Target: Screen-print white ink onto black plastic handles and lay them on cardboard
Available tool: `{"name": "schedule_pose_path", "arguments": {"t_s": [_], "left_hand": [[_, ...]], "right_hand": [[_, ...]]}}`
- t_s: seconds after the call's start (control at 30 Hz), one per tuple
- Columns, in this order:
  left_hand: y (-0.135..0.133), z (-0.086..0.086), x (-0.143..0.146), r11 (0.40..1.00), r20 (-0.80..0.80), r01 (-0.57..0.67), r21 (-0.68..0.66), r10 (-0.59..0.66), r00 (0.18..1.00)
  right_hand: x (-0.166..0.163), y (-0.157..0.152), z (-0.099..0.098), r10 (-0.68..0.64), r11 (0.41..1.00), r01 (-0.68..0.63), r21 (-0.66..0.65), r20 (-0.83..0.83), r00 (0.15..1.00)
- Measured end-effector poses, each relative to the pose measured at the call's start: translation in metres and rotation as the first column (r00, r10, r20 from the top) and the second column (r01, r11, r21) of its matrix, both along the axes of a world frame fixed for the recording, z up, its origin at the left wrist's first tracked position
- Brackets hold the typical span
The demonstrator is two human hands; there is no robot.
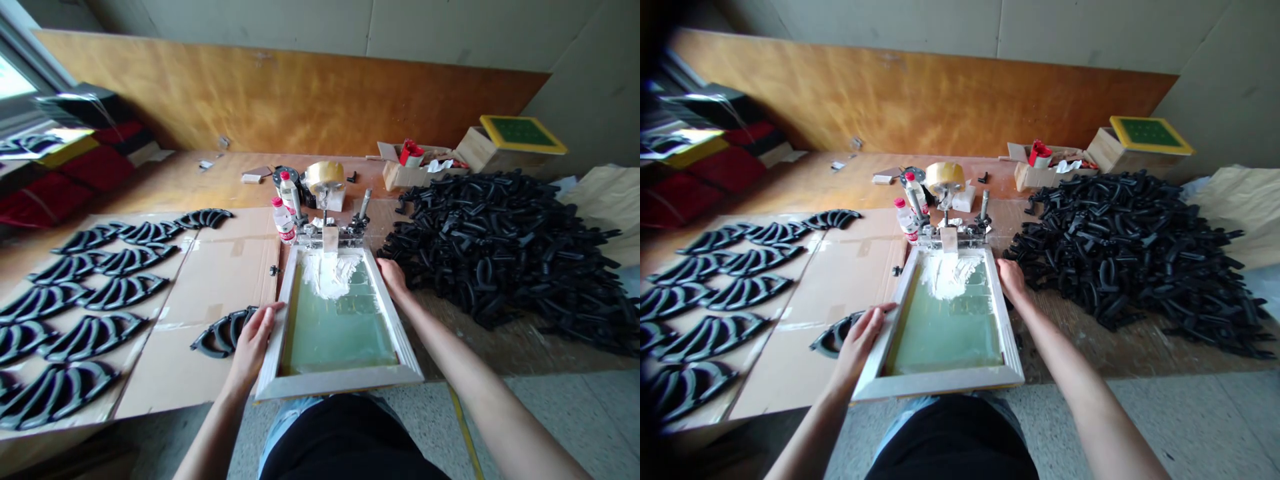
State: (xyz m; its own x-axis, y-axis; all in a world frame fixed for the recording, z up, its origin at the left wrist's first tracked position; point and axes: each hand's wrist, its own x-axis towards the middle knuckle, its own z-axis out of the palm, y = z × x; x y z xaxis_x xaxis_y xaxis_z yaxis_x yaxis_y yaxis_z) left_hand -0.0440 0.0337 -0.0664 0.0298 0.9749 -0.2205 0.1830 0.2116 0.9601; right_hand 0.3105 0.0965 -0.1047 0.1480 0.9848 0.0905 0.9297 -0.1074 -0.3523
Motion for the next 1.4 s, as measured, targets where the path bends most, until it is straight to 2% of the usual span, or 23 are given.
{"name": "schedule_pose_path", "arguments": {"t_s": [0.07,0.17,0.2,0.27,0.33,0.4,0.47,0.57,0.6,0.63,0.7,0.77,0.8,0.9,0.97,1.03,1.13,1.23,1.3,1.4], "left_hand": [[-0.007,-0.029,0.000,0.997,0.018,0.010,-0.077,-0.008,1.000],[-0.007,-0.065,0.003,0.992,0.004,0.006,-0.129,-0.005,1.000],[-0.005,-0.073,0.003,0.992,-0.019,0.002,-0.125,-0.005,1.000],[-0.001,-0.083,0.003,0.993,-0.057,0.010,-0.115,-0.017,0.998],[0.000,-0.086,0.001,0.993,-0.073,0.022,-0.120,-0.031,0.997],[0.000,-0.084,0.000,0.991,-0.076,0.025,-0.128,-0.035,0.997],[-0.001,-0.081,0.001,0.991,-0.064,0.017,-0.130,-0.026,0.998],[-0.002,-0.076,0.004,0.989,-0.036,-0.001,-0.145,-0.004,0.999],[-0.002,-0.073,0.005,0.988,-0.028,-0.005,-0.152,0.001,1.000],[-0.002,-0.071,0.006,0.987,-0.021,-0.007,-0.158,0.004,1.000],[-0.002,-0.066,0.007,0.986,-0.013,-0.008,-0.164,0.006,1.000],[-0.002,-0.062,0.008,0.985,-0.006,-0.007,-0.171,0.006,1.000],[-0.002,-0.060,0.007,0.984,-0.001,-0.005,-0.175,0.005,1.000],[-0.003,-0.056,0.006,0.983,0.026,0.010,-0.184,-0.006,1.000],[-0.003,-0.053,0.006,0.982,0.037,0.017,-0.187,-0.011,0.999],[-0.002,-0.046,0.005,0.981,0.035,0.023,-0.194,-0.017,0.999],[0.002,-0.023,0.003,0.983,0.045,0.036,-0.182,-0.029,0.999],[0.010,0.010,0.002,0.993,0.060,0.034,-0.109,-0.027,0.998],[0.019,0.032,0.005,0.999,0.089,0.020,-0.050,-0.015,0.996],[0.041,0.059,0.017,0.995,0.224,-0.027,0.099,0.004,0.974]], "right_hand": [[-0.001,0.017,0.014,-0.001,0.992,0.002,0.124,-0.003,1.000],[-0.035,0.046,0.032,0.182,0.933,-0.192,0.305,0.061,0.981],[-0.050,0.054,0.035,0.253,0.917,-0.270,0.293,0.095,0.963],[-0.077,0.065,0.035,0.361,0.908,-0.382,0.171,0.142,0.922],[-0.092,0.064,0.028,0.416,0.903,-0.427,0.035,0.169,0.893],[-0.095,0.050,0.021,0.486,0.870,-0.492,-0.018,0.195,0.852],[-0.086,0.031,0.018,0.614,0.780,-0.626,-0.012,0.203,0.762],[-0.068,0.011,0.027,0.795,0.594,-0.804,-0.019,0.165,0.583],[-0.064,0.009,0.031,0.822,0.561,-0.827,-0.032,0.141,0.552],[-0.062,0.009,0.034,0.831,0.551,-0.833,-0.043,0.115,0.544],[-0.062,0.013,0.036,0.801,0.596,-0.802,-0.025,0.086,0.593],[-0.067,0.012,0.028,0.743,0.659,-0.750,0.060,0.101,0.661],[-0.068,0.009,0.022,0.723,0.671,-0.733,0.112,0.116,0.681],[-0.069,-0.004,0.010,0.739,0.639,-0.746,0.186,0.120,0.663],[-0.066,-0.005,0.013,0.745,0.646,-0.744,0.171,0.069,0.664],[-0.066,0.008,0.024,0.683,0.721,-0.674,0.163,-0.001,0.730],[-0.070,0.046,0.046,0.515,0.848,-0.499,0.178,-0.059,0.855],[-0.058,0.080,0.061,0.354,0.925,-0.341,0.168,-0.051,0.934],[-0.035,0.090,0.062,0.245,0.956,-0.225,0.189,-0.090,0.965],[0.011,0.086,0.048,0.037,0.973,0.021,0.230,-0.245,0.969]]}}
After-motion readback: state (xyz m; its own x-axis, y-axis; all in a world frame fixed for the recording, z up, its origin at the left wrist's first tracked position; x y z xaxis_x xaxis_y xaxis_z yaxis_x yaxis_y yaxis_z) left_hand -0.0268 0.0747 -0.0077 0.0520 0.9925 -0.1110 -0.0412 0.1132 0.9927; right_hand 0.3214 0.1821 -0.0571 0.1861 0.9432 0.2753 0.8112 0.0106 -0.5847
